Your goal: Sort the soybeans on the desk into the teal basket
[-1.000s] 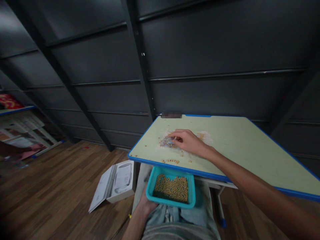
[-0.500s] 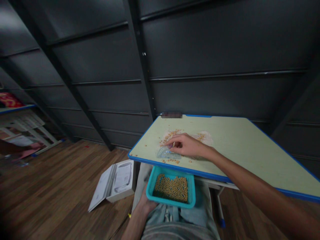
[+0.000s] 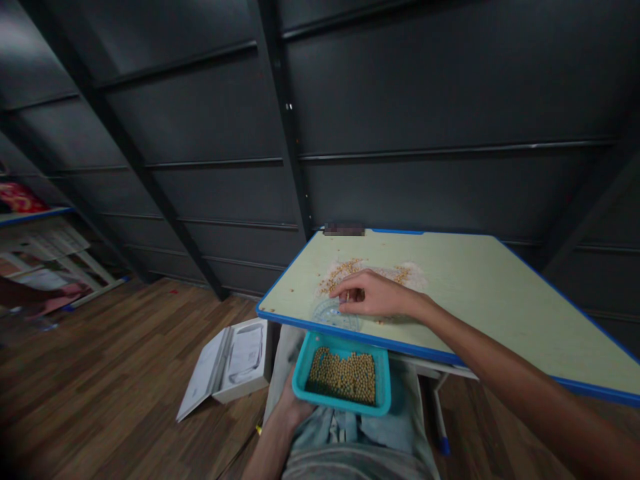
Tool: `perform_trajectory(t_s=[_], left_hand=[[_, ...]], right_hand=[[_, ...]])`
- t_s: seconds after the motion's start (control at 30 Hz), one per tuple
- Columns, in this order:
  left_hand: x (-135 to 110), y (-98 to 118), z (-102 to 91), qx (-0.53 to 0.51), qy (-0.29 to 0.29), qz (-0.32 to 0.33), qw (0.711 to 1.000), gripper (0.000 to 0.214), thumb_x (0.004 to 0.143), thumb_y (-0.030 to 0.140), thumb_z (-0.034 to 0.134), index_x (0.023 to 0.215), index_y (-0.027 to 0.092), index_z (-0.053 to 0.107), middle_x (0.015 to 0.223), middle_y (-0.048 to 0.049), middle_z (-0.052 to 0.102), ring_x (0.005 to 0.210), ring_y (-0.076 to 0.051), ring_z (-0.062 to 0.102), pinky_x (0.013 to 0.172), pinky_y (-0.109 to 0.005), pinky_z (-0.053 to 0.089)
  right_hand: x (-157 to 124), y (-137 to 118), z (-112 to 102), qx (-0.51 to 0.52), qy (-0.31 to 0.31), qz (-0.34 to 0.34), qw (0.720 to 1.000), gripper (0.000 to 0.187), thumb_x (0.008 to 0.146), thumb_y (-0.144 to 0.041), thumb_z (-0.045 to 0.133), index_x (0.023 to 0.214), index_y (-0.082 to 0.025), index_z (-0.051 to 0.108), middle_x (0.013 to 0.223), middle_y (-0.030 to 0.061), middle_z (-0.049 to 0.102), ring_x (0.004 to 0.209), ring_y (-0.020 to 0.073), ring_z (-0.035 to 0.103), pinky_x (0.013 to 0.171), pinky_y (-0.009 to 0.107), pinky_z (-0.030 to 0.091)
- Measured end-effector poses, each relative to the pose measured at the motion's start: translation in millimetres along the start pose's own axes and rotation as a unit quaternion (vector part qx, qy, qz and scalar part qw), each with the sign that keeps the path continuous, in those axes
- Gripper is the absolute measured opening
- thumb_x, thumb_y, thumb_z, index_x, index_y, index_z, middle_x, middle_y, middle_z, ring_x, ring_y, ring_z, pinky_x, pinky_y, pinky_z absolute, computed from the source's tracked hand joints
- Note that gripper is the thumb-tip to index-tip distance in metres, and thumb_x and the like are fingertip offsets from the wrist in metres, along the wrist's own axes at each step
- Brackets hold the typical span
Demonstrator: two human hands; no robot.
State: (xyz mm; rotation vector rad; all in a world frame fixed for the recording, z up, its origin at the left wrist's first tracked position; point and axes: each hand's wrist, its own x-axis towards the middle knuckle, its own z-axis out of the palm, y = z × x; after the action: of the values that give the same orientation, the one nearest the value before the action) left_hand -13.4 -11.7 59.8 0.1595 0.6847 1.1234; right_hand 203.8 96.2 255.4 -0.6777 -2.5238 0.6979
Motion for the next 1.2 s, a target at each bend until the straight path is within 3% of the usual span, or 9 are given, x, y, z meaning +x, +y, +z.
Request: perform_trajectory(t_s=[0.2, 0.47, 0.93, 1.2], left_hand=[[0.3, -0.3, -4.7, 0.007, 0.004, 0.005, 1.0, 0.032, 0.072, 0.043, 0.08, 0.089, 0.016, 0.081, 0.102, -0.0152, 0.084, 0.124, -0.039, 0.069, 0.112, -0.054, 0.051], [0.8, 0.6, -4.3, 0.014, 0.005, 0.003, 1.0, 0.03, 0.072, 0.043, 0.081, 0.087, 0.016, 0.081, 0.099, -0.0142, 0.085, 0.125, -0.038, 0.069, 0.111, -0.053, 0.052], [1.6, -0.8, -8.0, 0.009, -0.006, 0.005, 1.0, 0.033, 0.071, 0.043, 0.081, 0.091, 0.016, 0.082, 0.095, -0.0145, 0.085, 0.122, -0.039, 0.07, 0.109, -0.053, 0.053], [3.5, -0.6, -8.3, 0.015, -0.005, 0.001, 1.0, 0.034, 0.071, 0.044, 0.08, 0.091, 0.016, 0.081, 0.098, -0.0145, 0.085, 0.122, -0.039, 0.07, 0.11, -0.053, 0.053]], right_hand=[[1.0, -2.2, -0.2, -0.002, 0.007, 0.0, 1.0, 0.029, 0.092, -0.028, 0.074, 0.119, -0.021, 0.08, 0.091, 0.0047, 0.077, 0.073, 0.0153, 0.064, 0.067, 0.027, 0.05], [4.4, 4.9, -4.9, -0.016, 0.09, 0.013, 0.996, 0.027, 0.096, -0.024, 0.069, 0.121, -0.022, 0.079, 0.109, 0.0072, 0.08, 0.079, 0.0162, 0.067, 0.073, 0.029, 0.053], [4.0, 11.7, -11.1, -0.095, 0.183, 0.031, 0.978, 0.026, 0.098, -0.022, 0.066, 0.12, -0.023, 0.079, 0.107, 0.0084, 0.078, 0.082, 0.0187, 0.068, 0.076, 0.033, 0.052], [4.9, 15.9, -7.7, -0.083, 0.141, 0.02, 0.986, 0.029, 0.098, -0.02, 0.065, 0.124, -0.025, 0.078, 0.112, 0.0085, 0.079, 0.084, 0.0192, 0.069, 0.078, 0.034, 0.054]])
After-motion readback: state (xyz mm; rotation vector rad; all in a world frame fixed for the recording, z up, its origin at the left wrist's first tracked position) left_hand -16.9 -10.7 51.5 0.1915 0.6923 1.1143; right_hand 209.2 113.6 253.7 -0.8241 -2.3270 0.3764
